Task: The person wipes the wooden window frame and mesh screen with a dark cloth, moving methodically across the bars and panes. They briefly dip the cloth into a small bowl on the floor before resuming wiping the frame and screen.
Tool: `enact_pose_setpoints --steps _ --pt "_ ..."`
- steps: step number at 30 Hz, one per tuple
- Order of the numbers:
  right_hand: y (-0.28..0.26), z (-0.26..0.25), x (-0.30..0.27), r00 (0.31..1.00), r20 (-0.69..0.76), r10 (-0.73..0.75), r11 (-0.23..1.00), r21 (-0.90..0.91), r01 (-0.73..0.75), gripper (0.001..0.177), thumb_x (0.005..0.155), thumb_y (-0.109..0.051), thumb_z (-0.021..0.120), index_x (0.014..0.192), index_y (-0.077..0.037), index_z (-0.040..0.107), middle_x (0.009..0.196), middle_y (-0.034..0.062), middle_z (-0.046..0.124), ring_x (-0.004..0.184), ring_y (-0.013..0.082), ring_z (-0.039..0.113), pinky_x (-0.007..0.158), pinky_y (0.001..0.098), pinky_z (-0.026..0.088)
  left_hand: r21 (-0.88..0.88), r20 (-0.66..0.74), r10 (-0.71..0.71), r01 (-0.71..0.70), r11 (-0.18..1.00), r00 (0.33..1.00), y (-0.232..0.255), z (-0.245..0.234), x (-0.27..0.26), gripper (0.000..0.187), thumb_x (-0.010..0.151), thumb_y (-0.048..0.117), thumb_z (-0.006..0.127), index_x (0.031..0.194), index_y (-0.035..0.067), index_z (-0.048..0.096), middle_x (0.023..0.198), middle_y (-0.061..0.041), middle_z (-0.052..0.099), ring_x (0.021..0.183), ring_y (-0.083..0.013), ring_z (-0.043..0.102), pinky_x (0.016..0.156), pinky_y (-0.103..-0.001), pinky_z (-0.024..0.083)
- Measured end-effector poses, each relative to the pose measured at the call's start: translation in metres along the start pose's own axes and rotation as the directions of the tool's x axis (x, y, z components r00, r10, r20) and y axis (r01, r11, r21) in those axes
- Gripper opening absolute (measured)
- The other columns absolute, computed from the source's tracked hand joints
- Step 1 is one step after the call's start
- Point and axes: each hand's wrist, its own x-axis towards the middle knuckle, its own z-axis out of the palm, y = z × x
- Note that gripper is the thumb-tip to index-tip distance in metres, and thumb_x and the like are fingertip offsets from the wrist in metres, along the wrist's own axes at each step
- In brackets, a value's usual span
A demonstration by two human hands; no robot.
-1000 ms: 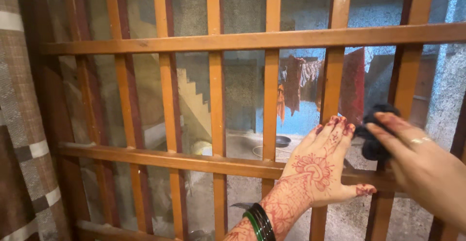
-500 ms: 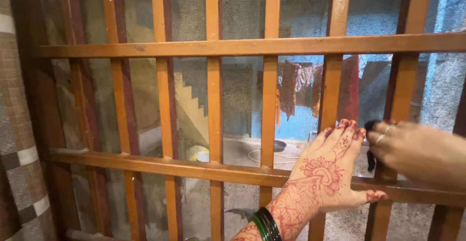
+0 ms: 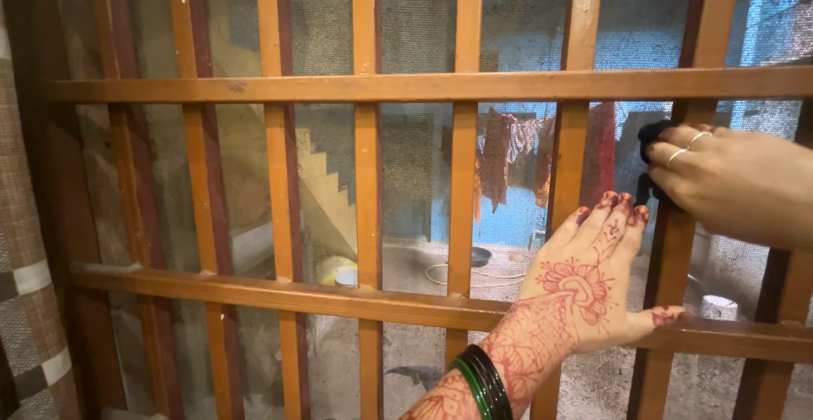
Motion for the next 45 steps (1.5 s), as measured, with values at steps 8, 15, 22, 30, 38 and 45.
enact_pose_setpoints --steps 8,15,22,30,38,45 --pt "-0.044 0.023 -0.020 0.994 -0.045 -0.100 0.992 0.073 0.103 0.046 0.091 -0.024 0.061 0.129 0.002 0.059 0.146 0.0164 0.054 0.138 0.0270 0.051 0.113 0.0379 0.046 -0.014 -0.050 0.010 -0.010 1.000 0.999 0.007 0.008 0.003 0.113 0.090 0.085 0.033 0.161 -0.003 0.024 0.167 -0.020 0.029 0.158 -0.0285 0.023 0.128 -0.042 0.016" --pt "-0.063 -0.005 -0.036 0.944 0.244 -0.222 0.966 0.186 0.179 0.045 0.098 -0.020 0.060 0.136 0.004 0.055 0.150 0.0148 0.050 0.141 0.0259 0.046 0.121 0.0377 0.037 -0.085 0.051 0.006 -0.002 0.996 0.999 0.000 0.005 -0.005 0.114 0.090 0.085 0.031 0.160 -0.005 0.021 0.166 -0.022 0.026 0.157 -0.0315 0.019 0.126 -0.043 0.014" --pt "-0.011 0.030 -0.008 0.993 -0.061 -0.100 0.988 0.109 0.106 0.058 0.084 -0.036 0.069 0.136 -0.011 0.060 0.155 0.0143 0.047 0.140 0.0261 0.046 0.113 0.0389 0.045 -0.027 -0.031 -0.003 0.002 1.000 1.000 -0.006 -0.002 0.001 0.112 0.092 0.085 0.032 0.161 -0.003 0.025 0.169 -0.021 0.026 0.160 -0.0298 0.019 0.129 -0.043 0.015" --pt "0.017 0.018 -0.004 0.949 -0.306 0.081 0.995 0.073 -0.061 0.059 0.080 -0.021 0.064 0.137 -0.008 0.062 0.145 0.0134 0.058 0.135 0.0231 0.056 0.107 0.0342 0.052 -0.029 -0.142 -0.011 0.007 1.000 0.990 0.003 0.000 0.006 0.115 0.092 0.088 0.035 0.163 -0.003 0.028 0.171 -0.021 0.031 0.163 -0.0290 0.024 0.132 -0.041 0.017" --pt "-0.044 0.026 -0.027 0.998 -0.040 -0.039 0.998 0.046 0.041 0.043 0.095 -0.021 0.055 0.132 0.000 0.058 0.151 0.0183 0.051 0.137 0.0244 0.052 0.110 0.0378 0.049 -0.059 -0.095 -0.005 -0.001 0.998 0.995 0.007 0.008 0.005 0.117 0.091 0.088 0.035 0.161 -0.006 0.030 0.168 -0.022 0.033 0.161 -0.0298 0.025 0.131 -0.043 0.018" --pt "-0.093 0.069 -0.045 0.900 -0.436 0.016 0.950 0.288 0.123 0.094 0.075 -0.076 0.056 0.126 0.003 0.060 0.143 0.0212 0.058 0.136 0.0334 0.053 0.105 0.0443 0.048 -0.167 -0.066 0.006 -0.017 0.986 0.998 0.001 0.013 -0.010 0.113 0.092 0.085 0.037 0.161 -0.005 0.032 0.168 -0.023 0.035 0.162 -0.0315 0.025 0.133 -0.044 0.018"
